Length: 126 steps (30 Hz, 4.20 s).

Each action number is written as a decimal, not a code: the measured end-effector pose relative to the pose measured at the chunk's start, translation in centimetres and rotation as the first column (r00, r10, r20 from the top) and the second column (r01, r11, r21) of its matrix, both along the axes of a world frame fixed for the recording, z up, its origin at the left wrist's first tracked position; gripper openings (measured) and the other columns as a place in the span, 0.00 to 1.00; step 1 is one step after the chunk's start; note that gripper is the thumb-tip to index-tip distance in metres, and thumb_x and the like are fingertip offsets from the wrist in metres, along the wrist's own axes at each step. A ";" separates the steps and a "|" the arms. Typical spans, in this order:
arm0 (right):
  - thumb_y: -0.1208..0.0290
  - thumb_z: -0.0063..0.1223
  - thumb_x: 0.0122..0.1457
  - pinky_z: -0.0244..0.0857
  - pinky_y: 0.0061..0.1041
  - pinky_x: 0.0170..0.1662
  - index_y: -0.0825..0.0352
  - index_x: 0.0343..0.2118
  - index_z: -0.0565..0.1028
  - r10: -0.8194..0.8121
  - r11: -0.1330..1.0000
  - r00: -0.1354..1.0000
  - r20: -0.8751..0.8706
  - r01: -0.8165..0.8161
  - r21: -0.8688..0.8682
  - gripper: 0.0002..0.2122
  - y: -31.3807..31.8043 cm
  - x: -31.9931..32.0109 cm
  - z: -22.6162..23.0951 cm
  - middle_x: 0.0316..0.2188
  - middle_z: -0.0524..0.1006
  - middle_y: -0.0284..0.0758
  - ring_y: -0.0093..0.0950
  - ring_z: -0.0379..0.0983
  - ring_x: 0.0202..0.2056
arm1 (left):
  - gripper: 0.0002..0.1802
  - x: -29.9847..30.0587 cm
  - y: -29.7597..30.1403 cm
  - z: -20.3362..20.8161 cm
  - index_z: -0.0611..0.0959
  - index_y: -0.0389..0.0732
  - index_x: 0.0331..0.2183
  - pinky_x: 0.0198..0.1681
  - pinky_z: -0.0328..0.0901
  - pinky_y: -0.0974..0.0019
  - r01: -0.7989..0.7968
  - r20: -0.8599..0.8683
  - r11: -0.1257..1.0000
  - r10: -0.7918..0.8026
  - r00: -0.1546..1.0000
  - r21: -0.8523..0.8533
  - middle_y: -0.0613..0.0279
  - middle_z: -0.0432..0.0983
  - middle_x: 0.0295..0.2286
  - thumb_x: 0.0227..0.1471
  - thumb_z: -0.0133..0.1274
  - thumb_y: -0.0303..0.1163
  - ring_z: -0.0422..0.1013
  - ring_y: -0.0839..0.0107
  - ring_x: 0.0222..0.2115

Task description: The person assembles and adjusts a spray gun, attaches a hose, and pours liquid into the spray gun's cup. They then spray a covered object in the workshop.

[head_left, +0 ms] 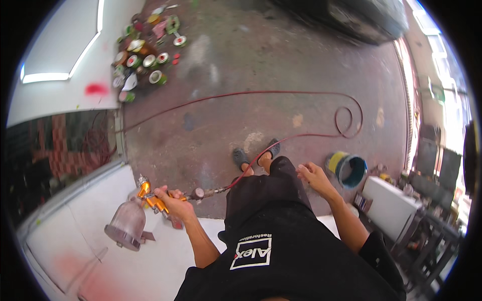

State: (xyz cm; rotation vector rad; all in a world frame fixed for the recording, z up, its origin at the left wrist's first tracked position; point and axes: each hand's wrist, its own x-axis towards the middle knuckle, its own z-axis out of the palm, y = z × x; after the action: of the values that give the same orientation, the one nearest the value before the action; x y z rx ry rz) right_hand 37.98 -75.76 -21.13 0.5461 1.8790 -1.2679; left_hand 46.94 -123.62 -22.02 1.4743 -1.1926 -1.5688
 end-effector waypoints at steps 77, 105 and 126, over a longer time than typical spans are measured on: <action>0.50 0.88 0.35 0.62 0.48 0.69 0.66 0.68 0.58 -0.356 -0.141 -0.257 -0.899 0.965 -0.220 0.60 126.0 0.6 -36.3 0.66 0.66 0.49 0.48 0.68 0.65 | 0.38 -31.6 180.6 -38.2 0.74 0.37 0.61 0.56 0.71 0.26 0.386 -0.503 -0.694 -0.713 -0.488 0.608 0.43 0.77 0.55 0.67 0.47 0.61 0.74 0.36 0.56; 0.59 0.87 0.32 0.68 0.41 0.64 0.64 0.69 0.59 -0.691 -0.014 -0.451 -0.565 0.789 -0.614 0.59 141.5 -0.1 -47.8 0.63 0.68 0.42 0.42 0.69 0.64 | 0.37 -33.7 178.7 -51.0 0.76 0.36 0.57 0.50 0.72 0.55 -0.450 0.131 -0.756 0.566 -0.814 0.475 0.55 0.82 0.45 0.50 0.73 0.40 0.76 0.62 0.46; 0.52 0.63 0.66 0.72 0.36 0.59 0.77 0.66 0.67 -0.859 -0.350 -0.396 0.326 0.917 0.191 0.36 116.1 16.2 -53.2 0.60 0.76 0.52 0.40 0.78 0.57 | 0.25 -35.8 215.5 -60.4 0.81 0.17 0.45 0.37 0.77 0.57 0.065 0.940 -0.951 0.287 -0.184 0.303 0.30 0.72 0.51 0.52 0.60 0.31 0.80 0.50 0.38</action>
State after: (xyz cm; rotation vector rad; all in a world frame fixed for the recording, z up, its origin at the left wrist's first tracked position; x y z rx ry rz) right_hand 54.16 40.35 -74.36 2.5139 0.3759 -2.0053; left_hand 11.14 91.93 -82.46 1.4530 2.3164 -0.4505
